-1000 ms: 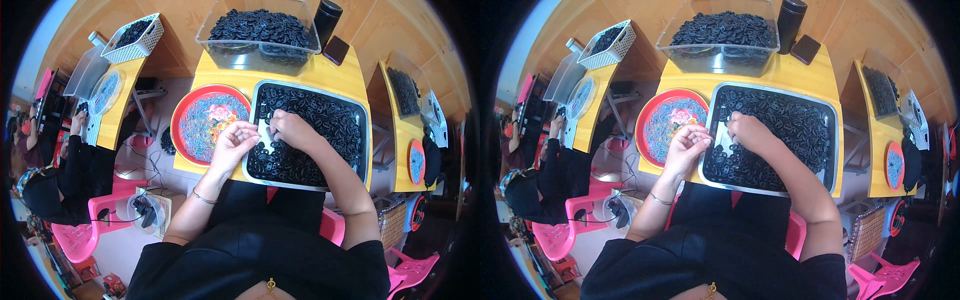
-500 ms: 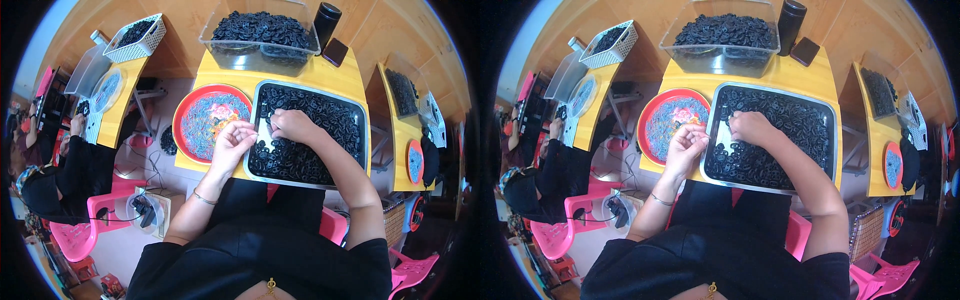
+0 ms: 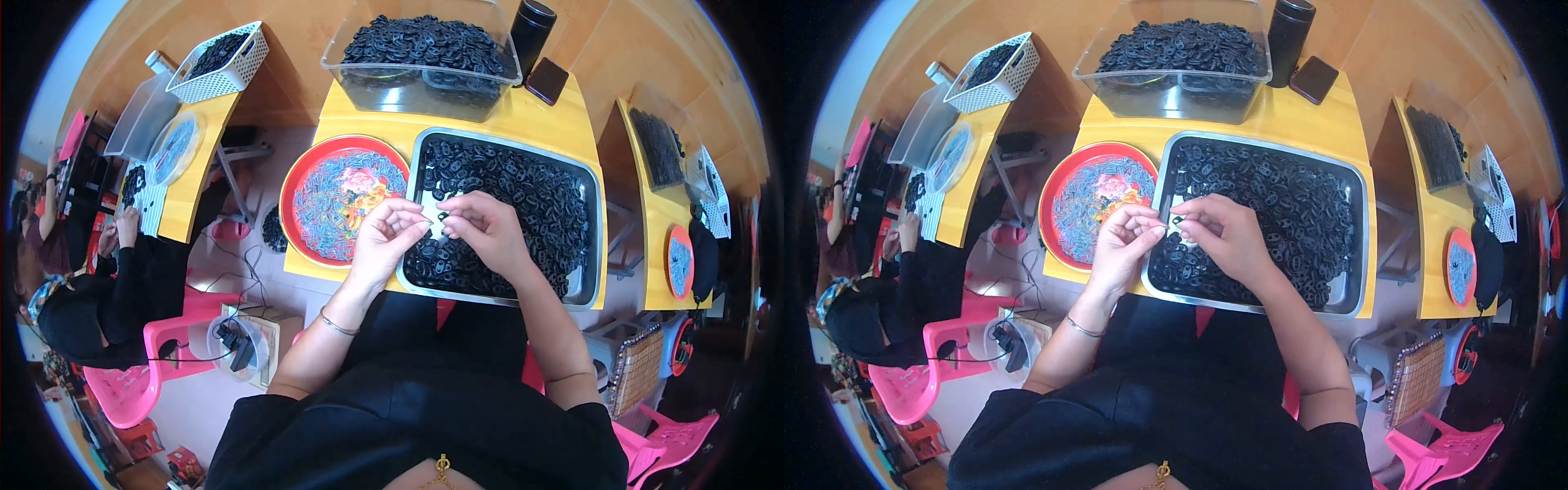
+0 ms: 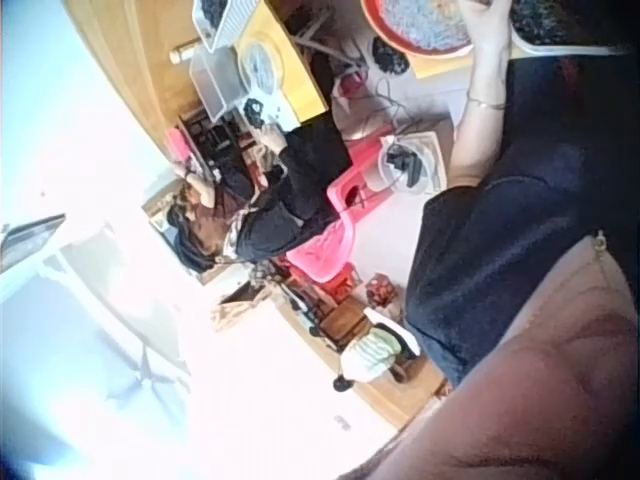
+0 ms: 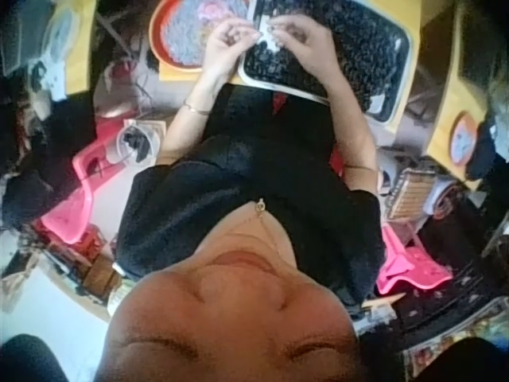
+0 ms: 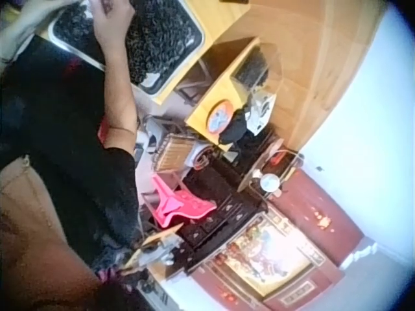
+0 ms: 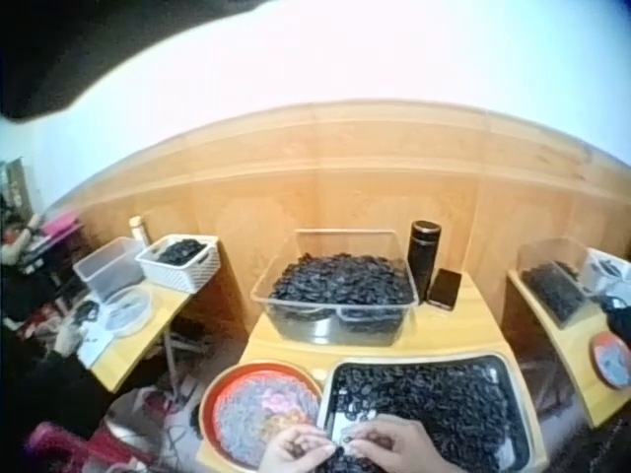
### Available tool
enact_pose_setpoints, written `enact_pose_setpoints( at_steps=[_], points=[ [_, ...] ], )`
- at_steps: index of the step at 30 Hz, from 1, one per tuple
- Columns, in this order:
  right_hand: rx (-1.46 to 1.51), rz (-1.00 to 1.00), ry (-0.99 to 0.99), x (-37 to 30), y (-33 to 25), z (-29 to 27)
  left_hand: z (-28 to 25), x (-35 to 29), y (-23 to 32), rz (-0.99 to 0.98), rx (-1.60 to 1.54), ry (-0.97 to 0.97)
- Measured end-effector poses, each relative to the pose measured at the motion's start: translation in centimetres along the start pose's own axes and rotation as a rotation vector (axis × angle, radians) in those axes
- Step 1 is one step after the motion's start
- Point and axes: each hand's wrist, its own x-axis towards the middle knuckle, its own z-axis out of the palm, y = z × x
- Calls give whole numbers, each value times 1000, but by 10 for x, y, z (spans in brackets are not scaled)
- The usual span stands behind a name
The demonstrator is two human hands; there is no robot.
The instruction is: The person assembles plastic cord locks by taking parts from a tray and pins from a plate, fitting the components together by hand.
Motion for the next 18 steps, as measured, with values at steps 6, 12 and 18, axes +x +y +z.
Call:
enact_pose_setpoints(
  at_steps=[6, 12, 18],
  points=[
    [-44, -3, -14, -9, -3, 1, 8, 3, -1, 0, -4, -9],
    [26, -10, 90, -10, 4, 6, 11, 4, 0, -5, 0, -21],
    [4, -54, 157, -10, 6, 8, 11, 5, -2, -10, -18, -22]
  ],
)
